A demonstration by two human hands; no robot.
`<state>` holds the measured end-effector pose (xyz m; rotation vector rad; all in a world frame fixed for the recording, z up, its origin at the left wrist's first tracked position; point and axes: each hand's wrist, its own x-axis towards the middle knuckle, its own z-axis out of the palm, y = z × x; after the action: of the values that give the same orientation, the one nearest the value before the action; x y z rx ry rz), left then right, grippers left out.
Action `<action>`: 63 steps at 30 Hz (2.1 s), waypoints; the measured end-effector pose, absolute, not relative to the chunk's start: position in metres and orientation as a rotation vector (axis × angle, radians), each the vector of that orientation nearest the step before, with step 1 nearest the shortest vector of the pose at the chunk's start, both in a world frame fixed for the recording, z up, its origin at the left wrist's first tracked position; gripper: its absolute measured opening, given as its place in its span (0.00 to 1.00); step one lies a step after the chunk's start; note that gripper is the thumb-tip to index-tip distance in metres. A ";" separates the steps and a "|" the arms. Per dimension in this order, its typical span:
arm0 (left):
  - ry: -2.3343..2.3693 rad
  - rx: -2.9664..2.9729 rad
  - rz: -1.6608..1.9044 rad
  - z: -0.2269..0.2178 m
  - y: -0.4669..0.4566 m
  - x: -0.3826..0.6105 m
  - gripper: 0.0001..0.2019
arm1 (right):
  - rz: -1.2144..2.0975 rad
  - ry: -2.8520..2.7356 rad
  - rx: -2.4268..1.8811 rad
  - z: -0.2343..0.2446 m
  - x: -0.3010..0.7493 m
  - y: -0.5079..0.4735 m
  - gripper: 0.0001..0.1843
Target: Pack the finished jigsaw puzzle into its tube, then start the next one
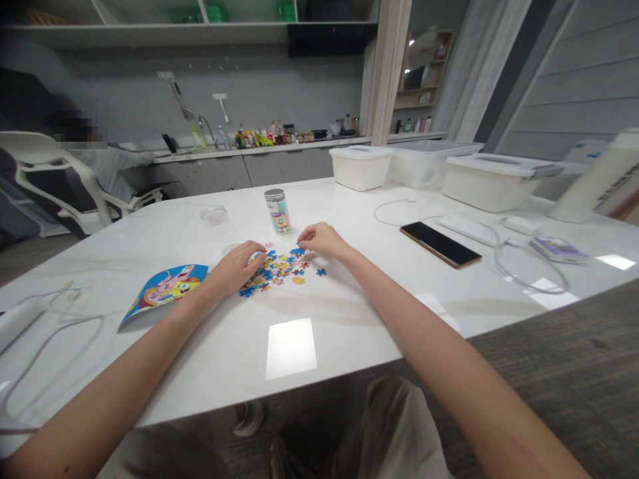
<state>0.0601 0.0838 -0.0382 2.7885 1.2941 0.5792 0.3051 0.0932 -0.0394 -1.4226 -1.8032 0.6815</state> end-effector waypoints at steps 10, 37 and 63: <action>1.245 2.750 0.597 -0.040 0.082 0.063 0.16 | 0.239 -1.912 -1.587 -0.048 0.308 0.090 0.07; 1.793 2.572 0.615 -0.041 0.084 0.057 0.13 | 0.390 -2.271 -1.445 -0.029 0.314 0.081 0.09; 1.703 2.599 0.625 -0.041 0.083 0.058 0.11 | 0.462 -2.300 -1.455 -0.027 0.324 0.078 0.07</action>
<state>0.0575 0.0826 -0.0408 2.5986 1.7032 0.6249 0.3238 0.0779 -0.0266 -1.4551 -2.3001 0.4615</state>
